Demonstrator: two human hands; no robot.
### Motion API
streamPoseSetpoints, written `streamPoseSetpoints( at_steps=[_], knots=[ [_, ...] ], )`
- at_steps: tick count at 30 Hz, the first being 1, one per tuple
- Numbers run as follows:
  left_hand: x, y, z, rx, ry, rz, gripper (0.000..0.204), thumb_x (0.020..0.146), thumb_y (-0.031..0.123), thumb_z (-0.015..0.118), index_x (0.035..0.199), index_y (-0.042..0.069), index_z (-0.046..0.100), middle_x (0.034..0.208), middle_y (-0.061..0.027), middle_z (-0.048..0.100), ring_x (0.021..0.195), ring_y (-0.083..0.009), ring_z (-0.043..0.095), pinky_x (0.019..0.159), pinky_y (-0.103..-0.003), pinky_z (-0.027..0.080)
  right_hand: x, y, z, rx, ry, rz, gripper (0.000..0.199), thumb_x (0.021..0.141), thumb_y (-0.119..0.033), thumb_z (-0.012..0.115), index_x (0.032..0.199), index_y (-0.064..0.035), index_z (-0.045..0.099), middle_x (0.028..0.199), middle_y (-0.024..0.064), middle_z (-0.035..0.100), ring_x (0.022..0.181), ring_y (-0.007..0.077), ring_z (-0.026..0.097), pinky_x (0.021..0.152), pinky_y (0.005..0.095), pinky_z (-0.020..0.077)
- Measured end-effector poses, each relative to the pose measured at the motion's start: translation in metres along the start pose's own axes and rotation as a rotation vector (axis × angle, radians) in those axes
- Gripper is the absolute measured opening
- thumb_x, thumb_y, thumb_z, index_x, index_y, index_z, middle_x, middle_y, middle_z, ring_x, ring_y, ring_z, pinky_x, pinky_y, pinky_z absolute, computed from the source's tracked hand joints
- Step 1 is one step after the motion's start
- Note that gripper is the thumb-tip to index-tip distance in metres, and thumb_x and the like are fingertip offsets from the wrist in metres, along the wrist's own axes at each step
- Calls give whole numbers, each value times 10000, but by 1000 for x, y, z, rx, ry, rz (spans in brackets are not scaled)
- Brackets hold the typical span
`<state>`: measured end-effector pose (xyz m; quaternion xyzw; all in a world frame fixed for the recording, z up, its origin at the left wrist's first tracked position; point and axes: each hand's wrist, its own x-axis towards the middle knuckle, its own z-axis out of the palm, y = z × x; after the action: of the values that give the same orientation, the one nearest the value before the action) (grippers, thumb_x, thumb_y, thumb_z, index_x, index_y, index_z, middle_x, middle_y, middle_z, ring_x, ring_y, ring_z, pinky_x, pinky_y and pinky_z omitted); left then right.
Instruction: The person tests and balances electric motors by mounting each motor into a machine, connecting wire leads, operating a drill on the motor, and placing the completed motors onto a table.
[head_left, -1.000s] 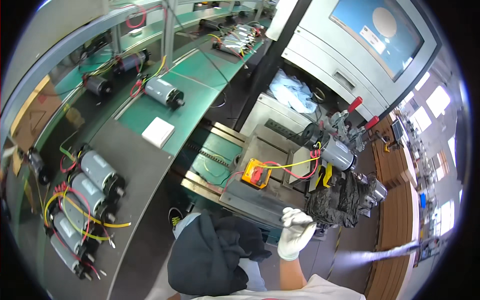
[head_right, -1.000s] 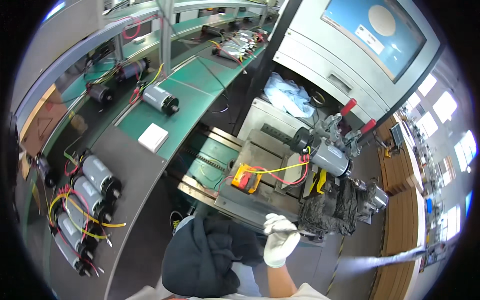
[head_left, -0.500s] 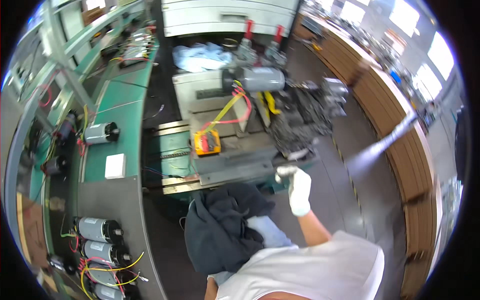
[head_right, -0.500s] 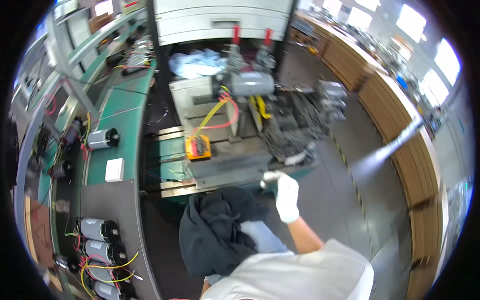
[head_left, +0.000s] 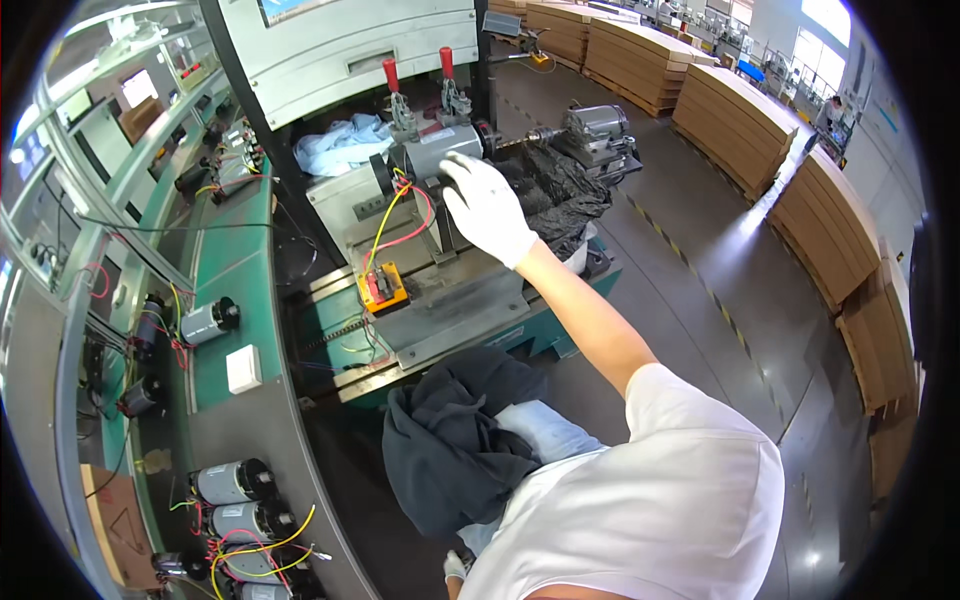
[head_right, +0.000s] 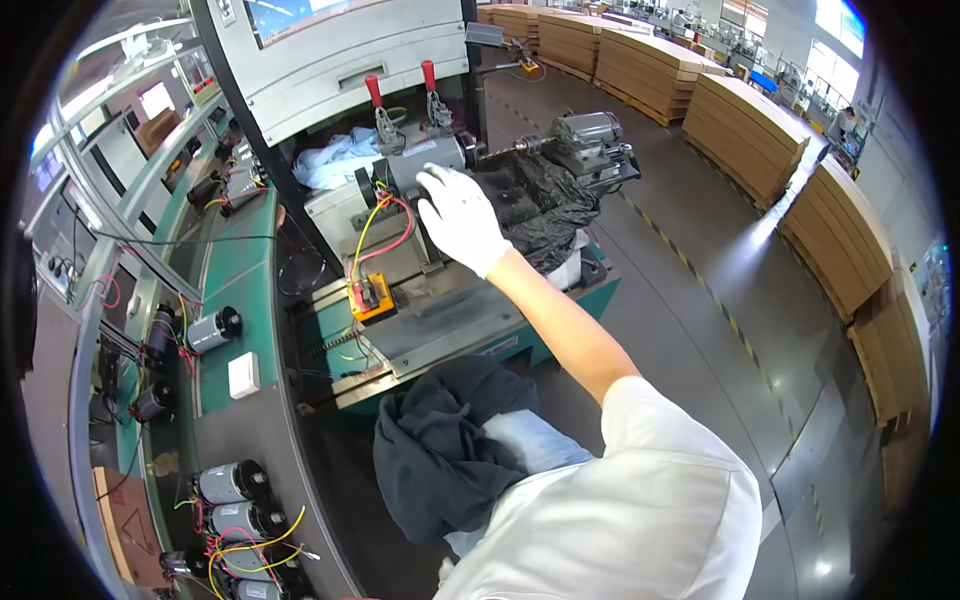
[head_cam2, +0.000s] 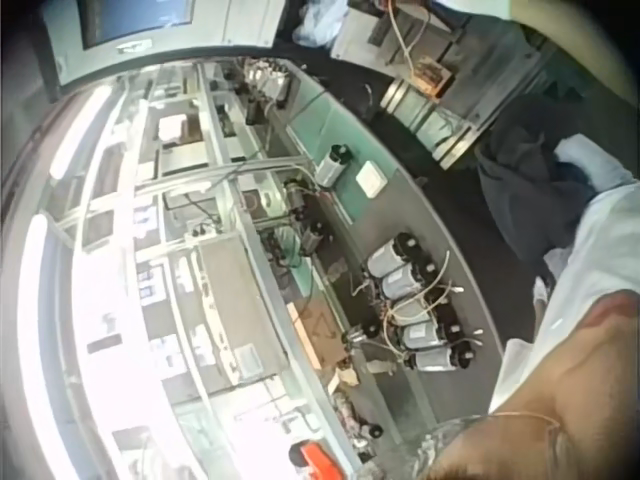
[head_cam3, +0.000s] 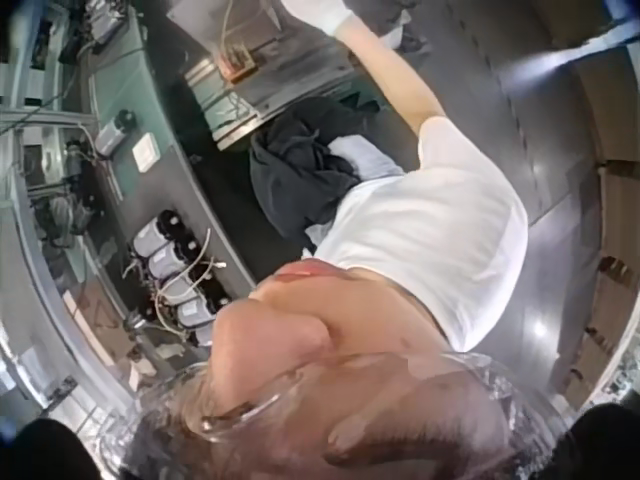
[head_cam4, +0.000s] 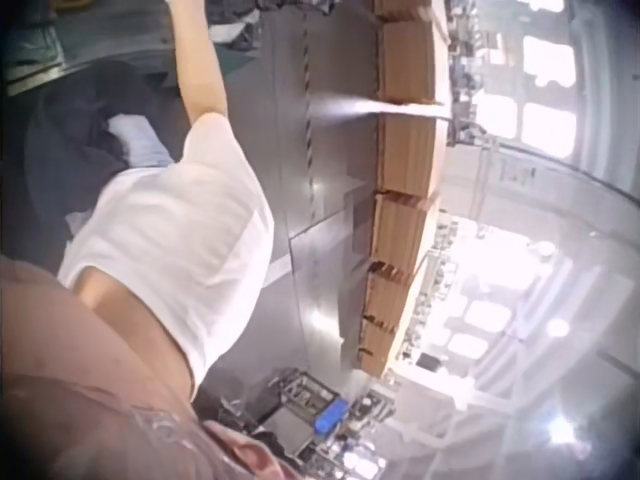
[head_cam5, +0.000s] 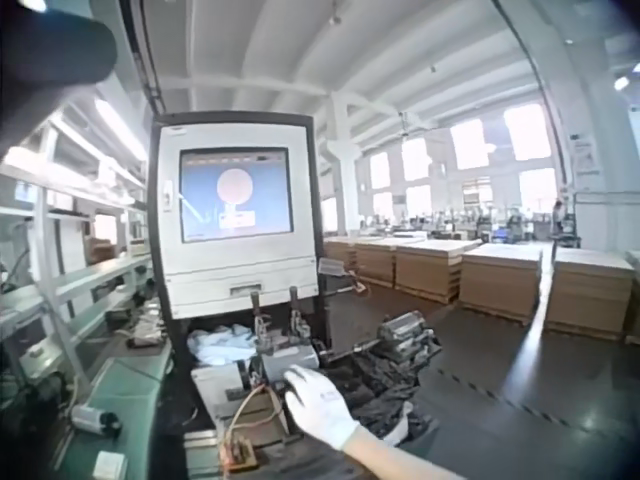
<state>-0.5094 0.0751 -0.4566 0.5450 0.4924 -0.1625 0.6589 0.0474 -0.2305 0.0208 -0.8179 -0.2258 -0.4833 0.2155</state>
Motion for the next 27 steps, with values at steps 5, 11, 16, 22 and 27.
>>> streamPoseSetpoints(
  at_steps=[5, 11, 16, 22, 27],
  knots=[
    [5, 22, 8, -25, 6, 32, 506, 1081, 423, 414, 1291, 37, 666, 1217, -143, 733, 1116, -247, 673, 980, -384, 492, 27, 37, 50, -105, -87, 55, 426, 960, -191, 502, 1308, 34, 600, 1394, 231, 595, 1318, 377, 546, 1132, 463, 405],
    [16, 64, -15, -97, 66, 158, 506, 1084, 423, 411, 1298, 40, 662, 1220, -141, 732, 1120, -245, 672, 982, -381, 490, 37, 44, 69, -140, -118, 58, 463, 925, -135, 494, 1336, 54, 591, 1399, 246, 598, 1337, 376, 540, 1155, 473, 384],
    [26, 128, -53, -223, 99, 386, 505, 1086, 422, 409, 1305, 42, 659, 1223, -140, 731, 1123, -244, 671, 984, -379, 489, 59, 50, 82, -116, -58, 43, 370, 925, -141, 495, 1219, 31, 640, 1274, 240, 649, 1246, 380, 581, 1109, 470, 410],
    [-69, 256, -14, -8, -19, 648, 461, 1109, 369, 410, 1355, 44, 626, 1228, -87, 704, 1089, -177, 650, 931, -318, 490, 48, 51, 89, -90, -4, 67, 385, 907, -146, 502, 1220, 40, 629, 1287, 244, 632, 1268, 393, 559, 1137, 487, 387],
    [-159, 389, 94, 464, -30, 1028, 453, 1118, 332, 398, 1291, 4, 658, 1152, -102, 701, 1069, -185, 632, 944, -327, 487, 36, 83, 82, -87, -47, 120, 383, 917, -184, 535, 1221, 32, 623, 1306, 233, 626, 1310, 385, 534, 1172, 482, 349]
  ],
)
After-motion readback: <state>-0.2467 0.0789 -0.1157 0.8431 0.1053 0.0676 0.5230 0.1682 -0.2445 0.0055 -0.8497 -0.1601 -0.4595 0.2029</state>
